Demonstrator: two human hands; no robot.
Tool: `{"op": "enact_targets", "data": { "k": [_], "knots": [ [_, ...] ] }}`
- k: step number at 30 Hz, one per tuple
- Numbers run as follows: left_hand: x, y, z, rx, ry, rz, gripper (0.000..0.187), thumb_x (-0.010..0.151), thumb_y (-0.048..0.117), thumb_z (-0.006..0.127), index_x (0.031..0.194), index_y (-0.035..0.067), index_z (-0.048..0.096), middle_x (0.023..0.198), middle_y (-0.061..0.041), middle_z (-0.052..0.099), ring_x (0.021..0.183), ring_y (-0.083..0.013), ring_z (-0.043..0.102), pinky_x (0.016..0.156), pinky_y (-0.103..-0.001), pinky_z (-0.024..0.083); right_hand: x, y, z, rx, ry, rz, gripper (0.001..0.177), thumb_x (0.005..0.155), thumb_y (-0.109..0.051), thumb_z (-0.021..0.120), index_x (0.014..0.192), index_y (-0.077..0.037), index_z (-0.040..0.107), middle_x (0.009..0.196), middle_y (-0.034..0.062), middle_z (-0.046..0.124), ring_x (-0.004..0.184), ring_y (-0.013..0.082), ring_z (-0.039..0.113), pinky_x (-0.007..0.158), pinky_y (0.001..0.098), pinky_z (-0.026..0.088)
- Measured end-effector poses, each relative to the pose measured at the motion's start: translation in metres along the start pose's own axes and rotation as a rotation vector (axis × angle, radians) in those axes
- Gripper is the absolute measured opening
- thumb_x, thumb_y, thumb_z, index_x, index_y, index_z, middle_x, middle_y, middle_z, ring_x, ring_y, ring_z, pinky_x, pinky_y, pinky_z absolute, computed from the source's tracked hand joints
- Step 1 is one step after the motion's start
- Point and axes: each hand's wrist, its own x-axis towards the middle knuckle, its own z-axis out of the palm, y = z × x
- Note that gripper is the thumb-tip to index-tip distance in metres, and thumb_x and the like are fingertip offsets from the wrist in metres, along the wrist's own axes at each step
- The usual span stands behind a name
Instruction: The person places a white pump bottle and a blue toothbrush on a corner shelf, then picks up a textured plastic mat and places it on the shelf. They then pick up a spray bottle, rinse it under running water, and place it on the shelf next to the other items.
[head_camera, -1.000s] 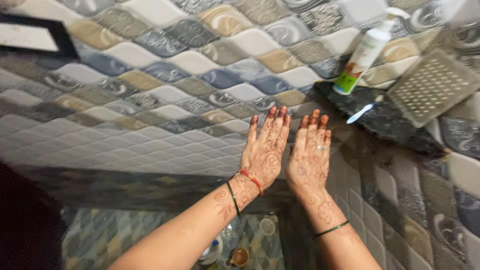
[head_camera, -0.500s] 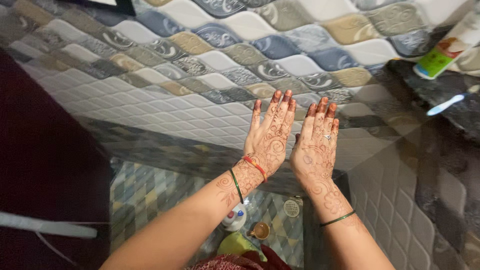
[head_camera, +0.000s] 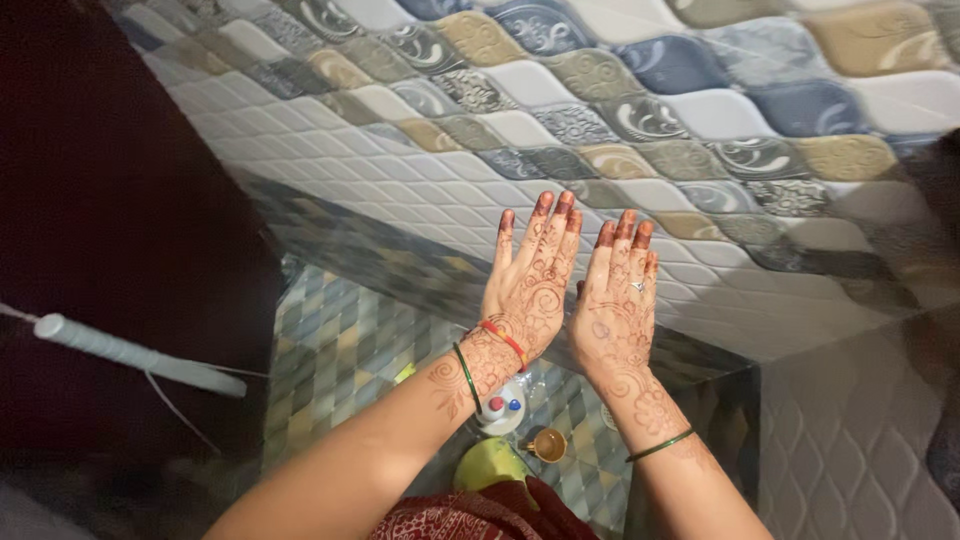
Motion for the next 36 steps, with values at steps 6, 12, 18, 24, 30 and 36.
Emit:
{"op": "enact_targets", "data": {
  "k": [6, 12, 18, 24, 30, 36],
  "knots": [
    [-0.026, -0.022, 0.013, -0.021, 0.022, -0.062, 0.075, 0.092, 0.014, 0.048, 0.162, 0.001, 0.024, 0.172, -0.013, 0.015, 0.160, -0.0289, 0.011, 0.128, -0.058, 0.006, -0.008, -0.022, 0.026, 0.037, -0.049, -0.065, 0.071, 0.095, -0.005, 0.047, 0.160, 0.006, 0.023, 0.170, 0.0244, 0.011, 0.158, 0.0409, 0.007, 0.126, 0.0543, 0.013],
    [-0.051, -0.038, 0.019, 0.049, -0.086, -0.111, 0.077, 0.089, 0.014, 0.047, 0.160, -0.001, 0.023, 0.170, -0.016, 0.014, 0.158, -0.0325, 0.010, 0.125, -0.059, 0.006, -0.017, -0.036, 0.051, 0.079, -0.112, -0.093, 0.071, 0.092, -0.005, 0.045, 0.158, 0.006, 0.023, 0.169, 0.0251, 0.014, 0.157, 0.0401, 0.009, 0.126, 0.0536, 0.013],
    [-0.079, -0.049, 0.032, 0.156, -0.218, -0.168, 0.078, 0.088, 0.014, 0.047, 0.159, -0.002, 0.021, 0.169, -0.017, 0.014, 0.157, -0.0332, 0.010, 0.124, -0.058, 0.008, -0.033, -0.049, 0.077, 0.105, -0.203, -0.093, 0.073, 0.088, -0.004, 0.047, 0.157, 0.006, 0.025, 0.168, 0.0247, 0.015, 0.157, 0.0396, 0.009, 0.124, 0.0532, 0.014],
    [-0.116, -0.060, 0.060, 0.128, -0.306, -0.217, 0.077, 0.086, 0.013, 0.047, 0.157, -0.005, 0.023, 0.167, -0.020, 0.017, 0.155, -0.0346, 0.012, 0.122, -0.059, 0.009, -0.057, -0.059, 0.107, 0.079, -0.286, -0.133, 0.075, 0.086, -0.005, 0.049, 0.156, 0.005, 0.025, 0.168, 0.0240, 0.015, 0.157, 0.0385, 0.012, 0.124, 0.0518, 0.016],
    [-0.161, -0.066, 0.098, 0.074, -0.363, -0.292, 0.074, 0.087, 0.013, 0.047, 0.155, -0.004, 0.026, 0.166, -0.020, 0.021, 0.155, -0.0345, 0.014, 0.123, -0.059, 0.008, -0.088, -0.067, 0.148, 0.155, -0.377, -0.152, 0.079, 0.084, -0.008, 0.051, 0.155, 0.007, 0.021, 0.167, 0.0245, 0.012, 0.155, 0.0381, 0.011, 0.123, 0.0514, 0.014],
    [-0.198, -0.066, 0.130, 0.007, -0.472, -0.373, 0.070, 0.091, 0.019, 0.043, 0.153, -0.005, 0.024, 0.164, -0.020, 0.019, 0.153, -0.0350, 0.012, 0.121, -0.058, 0.006, -0.125, -0.061, 0.187, 0.134, -0.548, -0.129, 0.077, 0.083, -0.004, 0.046, 0.154, 0.007, 0.019, 0.166, 0.0221, 0.009, 0.155, 0.0369, 0.007, 0.123, 0.0496, 0.011]
  ]
}}
